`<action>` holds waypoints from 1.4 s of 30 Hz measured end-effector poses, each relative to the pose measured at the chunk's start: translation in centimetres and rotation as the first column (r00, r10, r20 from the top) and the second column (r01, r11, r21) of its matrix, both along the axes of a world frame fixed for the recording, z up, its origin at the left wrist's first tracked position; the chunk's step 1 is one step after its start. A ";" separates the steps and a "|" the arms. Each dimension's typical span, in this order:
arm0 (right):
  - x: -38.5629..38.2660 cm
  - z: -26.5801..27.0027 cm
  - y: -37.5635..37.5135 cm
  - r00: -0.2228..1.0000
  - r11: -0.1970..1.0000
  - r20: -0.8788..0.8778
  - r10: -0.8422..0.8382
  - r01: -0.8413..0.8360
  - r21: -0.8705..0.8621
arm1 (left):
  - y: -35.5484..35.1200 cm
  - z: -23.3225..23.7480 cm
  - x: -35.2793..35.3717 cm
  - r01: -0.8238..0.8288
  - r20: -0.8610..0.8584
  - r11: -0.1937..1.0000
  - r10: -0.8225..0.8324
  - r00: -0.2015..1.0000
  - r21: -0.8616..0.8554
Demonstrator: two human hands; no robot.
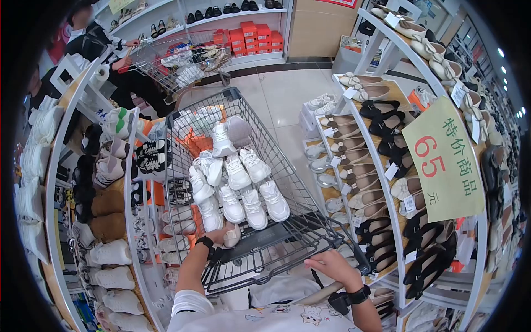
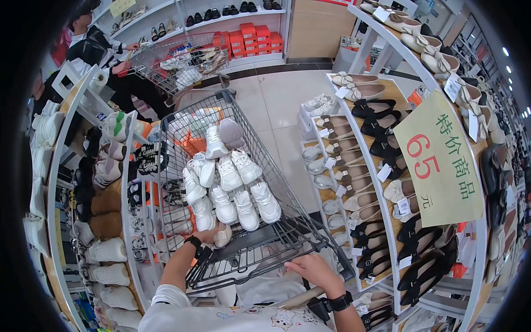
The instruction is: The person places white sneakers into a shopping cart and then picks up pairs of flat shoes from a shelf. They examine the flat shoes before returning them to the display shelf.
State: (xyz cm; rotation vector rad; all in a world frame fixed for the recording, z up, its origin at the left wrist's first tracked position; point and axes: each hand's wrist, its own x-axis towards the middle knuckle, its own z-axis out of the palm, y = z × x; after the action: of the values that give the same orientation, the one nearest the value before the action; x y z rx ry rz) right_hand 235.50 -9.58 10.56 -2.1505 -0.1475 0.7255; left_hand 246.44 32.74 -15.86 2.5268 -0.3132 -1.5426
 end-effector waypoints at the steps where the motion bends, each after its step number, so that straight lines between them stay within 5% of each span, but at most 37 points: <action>1: 0.0 0.0 0.0 1.000 1.000 0.004 -0.005 0.005 0.005 | 0.1 0.4 -0.1 0.017 0.033 1.000 -0.017 0.999 -0.003; 7: -0.3 -0.4 0.0 0.995 0.998 0.097 -0.019 0.014 0.056 | -1.9 8.4 1.2 0.119 0.108 0.981 -0.136 0.985 0.154; 10: -0.3 -0.3 0.1 0.996 0.996 0.088 -0.031 0.023 0.086 | -1.7 10.3 2.2 0.213 0.164 0.969 -0.232 0.959 0.125; 11: -0.2 0.0 0.1 0.995 0.998 0.102 -0.023 0.017 0.065 | -3.1 14.2 2.7 0.249 0.101 0.963 -0.259 0.961 0.101; 14: -0.7 -0.8 0.3 0.990 1.000 0.144 -0.008 0.003 0.031 | -3.0 17.1 2.2 0.262 0.318 0.965 -0.254 0.914 0.019; 18: -0.5 0.1 0.3 0.977 0.999 0.211 -0.015 0.007 0.036 | -7.7 27.8 -0.5 0.228 0.492 0.970 -0.161 0.856 -0.079; 23: -0.6 8.1 3.2 0.839 0.982 0.520 -0.161 0.080 0.173 | -12.9 34.1 -5.8 0.372 0.813 0.892 -0.010 0.582 -0.256; 26: -1.4 10.2 5.1 0.779 0.985 0.626 -0.021 -0.092 0.147 | -15.3 36.5 -8.2 0.358 0.761 0.823 0.131 0.635 -0.441; 29: -2.6 8.8 6.1 0.688 0.997 0.726 0.010 -0.067 0.049 | -16.3 36.5 -9.7 0.380 0.758 0.789 0.159 0.633 -0.482; 35: -4.0 6.4 4.7 0.903 0.976 0.420 -0.092 -0.001 0.217 | -16.0 36.8 -10.4 0.299 0.688 0.762 0.252 0.680 -0.575; 37: -4.3 5.2 3.8 0.931 0.967 0.342 -0.129 0.043 0.249 | -15.4 37.1 -10.3 0.058 0.409 0.639 0.418 0.811 -0.767; 42: -5.4 3.8 1.8 0.933 0.895 0.284 -0.220 0.078 0.438 | -14.4 36.2 -10.7 -0.200 0.065 0.485 0.475 0.878 -0.852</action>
State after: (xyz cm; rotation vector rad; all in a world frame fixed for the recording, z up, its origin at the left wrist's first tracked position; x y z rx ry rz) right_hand 230.06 -7.79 14.36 -1.8203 -0.2814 0.2097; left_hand 235.78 18.30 20.35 1.8369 -0.4122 -0.5874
